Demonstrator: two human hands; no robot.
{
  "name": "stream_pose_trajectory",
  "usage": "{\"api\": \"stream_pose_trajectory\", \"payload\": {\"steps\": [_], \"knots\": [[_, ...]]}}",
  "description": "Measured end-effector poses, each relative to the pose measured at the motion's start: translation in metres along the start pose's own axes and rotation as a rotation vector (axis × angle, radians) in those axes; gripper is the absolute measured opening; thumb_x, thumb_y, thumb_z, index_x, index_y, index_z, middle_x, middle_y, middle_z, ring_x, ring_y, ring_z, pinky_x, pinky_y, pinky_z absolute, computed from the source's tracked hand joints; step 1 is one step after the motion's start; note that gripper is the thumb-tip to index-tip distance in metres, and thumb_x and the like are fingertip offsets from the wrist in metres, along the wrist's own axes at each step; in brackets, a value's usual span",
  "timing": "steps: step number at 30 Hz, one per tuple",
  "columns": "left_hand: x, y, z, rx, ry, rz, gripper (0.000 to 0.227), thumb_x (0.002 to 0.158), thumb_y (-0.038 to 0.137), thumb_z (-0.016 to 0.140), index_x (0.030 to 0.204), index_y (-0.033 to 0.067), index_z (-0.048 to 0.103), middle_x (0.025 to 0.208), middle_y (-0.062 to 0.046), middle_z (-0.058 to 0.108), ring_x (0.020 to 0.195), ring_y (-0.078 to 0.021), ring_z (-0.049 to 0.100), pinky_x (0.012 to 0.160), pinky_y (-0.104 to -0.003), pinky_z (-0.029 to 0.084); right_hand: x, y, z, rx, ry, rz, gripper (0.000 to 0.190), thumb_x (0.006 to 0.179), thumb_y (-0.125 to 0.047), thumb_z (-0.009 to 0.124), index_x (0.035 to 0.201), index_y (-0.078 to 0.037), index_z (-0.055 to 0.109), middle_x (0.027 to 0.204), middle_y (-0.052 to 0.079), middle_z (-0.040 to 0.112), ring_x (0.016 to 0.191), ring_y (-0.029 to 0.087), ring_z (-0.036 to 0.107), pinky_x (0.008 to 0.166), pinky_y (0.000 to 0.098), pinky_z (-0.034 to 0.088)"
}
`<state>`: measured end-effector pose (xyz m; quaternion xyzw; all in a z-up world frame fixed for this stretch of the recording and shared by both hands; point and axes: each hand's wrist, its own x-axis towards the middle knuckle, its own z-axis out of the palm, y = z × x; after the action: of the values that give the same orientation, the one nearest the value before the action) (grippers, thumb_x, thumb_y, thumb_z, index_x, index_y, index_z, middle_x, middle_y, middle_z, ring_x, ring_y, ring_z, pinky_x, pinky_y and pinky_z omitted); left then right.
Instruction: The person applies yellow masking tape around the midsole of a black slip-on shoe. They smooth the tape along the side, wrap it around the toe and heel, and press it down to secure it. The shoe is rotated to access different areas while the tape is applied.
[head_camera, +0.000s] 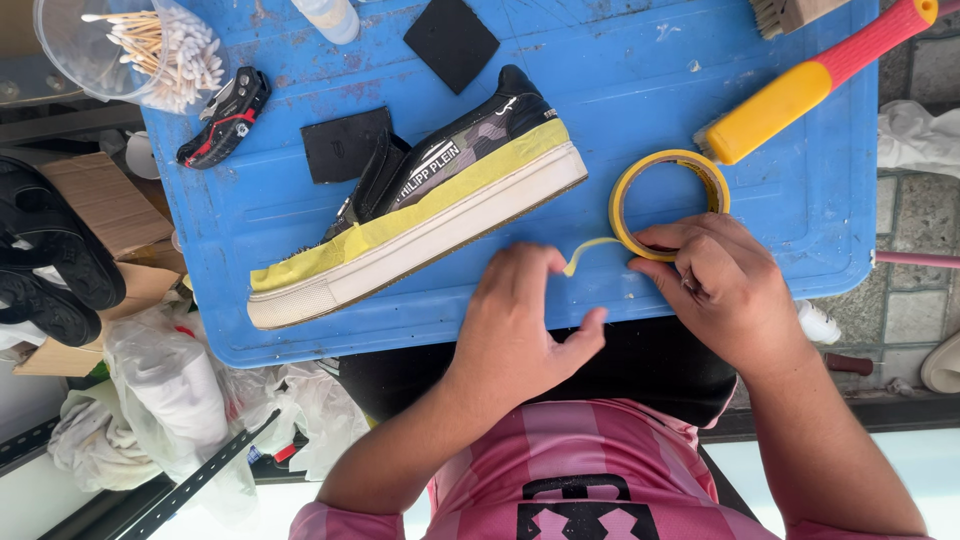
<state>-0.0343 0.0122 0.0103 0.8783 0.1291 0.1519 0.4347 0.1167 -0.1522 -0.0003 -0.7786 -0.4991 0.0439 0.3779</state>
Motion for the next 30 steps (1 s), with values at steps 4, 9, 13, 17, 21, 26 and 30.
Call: {"api": "stream_pose_trajectory", "payload": {"steps": [4, 9, 13, 17, 21, 26, 30], "knots": [[0.013, 0.003, 0.013, 0.012, 0.184, 0.169, 0.056, 0.077, 0.028, 0.084, 0.105, 0.0018, 0.043, 0.116, -0.024, 0.057, 0.101, -0.0384, 0.059, 0.088, -0.046, 0.051, -0.002, -0.003, 0.003, 0.011, -0.003, 0.002, 0.044, 0.081, 0.003, 0.084, 0.081, -0.004, 0.040, 0.111, 0.016, 0.075, 0.094, 0.031, 0.071, 0.079, 0.0402, 0.055], [0.020, -0.004, 0.038, -0.054, 0.058, -0.031, 0.047, 0.090, 0.017, 0.086, 0.119, 0.0021, 0.052, 0.102, -0.012, 0.063, 0.090, -0.0268, 0.069, 0.078, -0.037, 0.058, -0.004, -0.005, 0.004, -0.017, 0.014, -0.020, 0.043, 0.080, 0.004, 0.083, 0.083, -0.004, 0.040, 0.112, 0.016, 0.074, 0.097, 0.033, 0.071, 0.081, 0.0415, 0.055], [0.017, -0.010, 0.046, -0.053, 0.155, 0.029, 0.038, 0.094, 0.010, 0.080, 0.116, 0.0041, 0.050, 0.102, -0.010, 0.068, 0.087, -0.0259, 0.073, 0.072, -0.035, 0.059, -0.006, -0.004, 0.010, 0.011, 0.075, -0.003, 0.050, 0.085, 0.002, 0.086, 0.081, -0.006, 0.036, 0.113, 0.017, 0.074, 0.094, 0.030, 0.070, 0.076, 0.0378, 0.053], [0.015, -0.011, 0.047, -0.050, 0.137, 0.023, 0.033, 0.097, 0.007, 0.078, 0.115, 0.0052, 0.051, 0.093, -0.008, 0.070, 0.078, -0.0257, 0.073, 0.067, -0.036, 0.057, -0.013, -0.004, 0.014, 0.070, 0.120, 0.079, 0.050, 0.087, 0.003, 0.085, 0.082, -0.006, 0.036, 0.115, 0.018, 0.074, 0.095, 0.028, 0.070, 0.072, 0.0326, 0.052], [0.015, -0.011, 0.043, -0.138, 0.131, 0.018, 0.031, 0.096, 0.004, 0.074, 0.116, 0.0057, 0.051, 0.092, -0.007, 0.071, 0.081, -0.0246, 0.075, 0.070, -0.035, 0.059, -0.019, -0.007, 0.020, 0.086, 0.147, 0.177, 0.052, 0.088, 0.006, 0.084, 0.079, -0.007, 0.034, 0.114, 0.018, 0.075, 0.087, 0.023, 0.067, 0.069, 0.0276, 0.050], [0.018, -0.016, 0.044, -0.448, 0.087, -0.107, 0.030, 0.097, 0.003, 0.073, 0.112, 0.0037, 0.047, 0.094, -0.008, 0.073, 0.085, -0.0193, 0.078, 0.075, -0.030, 0.063, -0.032, 0.001, 0.027, 0.200, 0.199, 0.238, 0.056, 0.091, 0.007, 0.086, 0.078, -0.008, 0.034, 0.106, 0.017, 0.074, 0.091, 0.015, 0.068, 0.073, 0.0233, 0.050], [0.020, -0.016, 0.048, -0.574, 0.092, -0.162, 0.031, 0.095, 0.003, 0.073, 0.107, 0.0038, 0.045, 0.090, -0.009, 0.071, 0.083, -0.0175, 0.077, 0.076, -0.029, 0.064, -0.041, 0.009, 0.031, 0.278, 0.239, 0.199, 0.057, 0.096, 0.008, 0.087, 0.081, -0.008, 0.034, 0.106, 0.019, 0.074, 0.095, 0.013, 0.069, 0.074, 0.0216, 0.050]]}}
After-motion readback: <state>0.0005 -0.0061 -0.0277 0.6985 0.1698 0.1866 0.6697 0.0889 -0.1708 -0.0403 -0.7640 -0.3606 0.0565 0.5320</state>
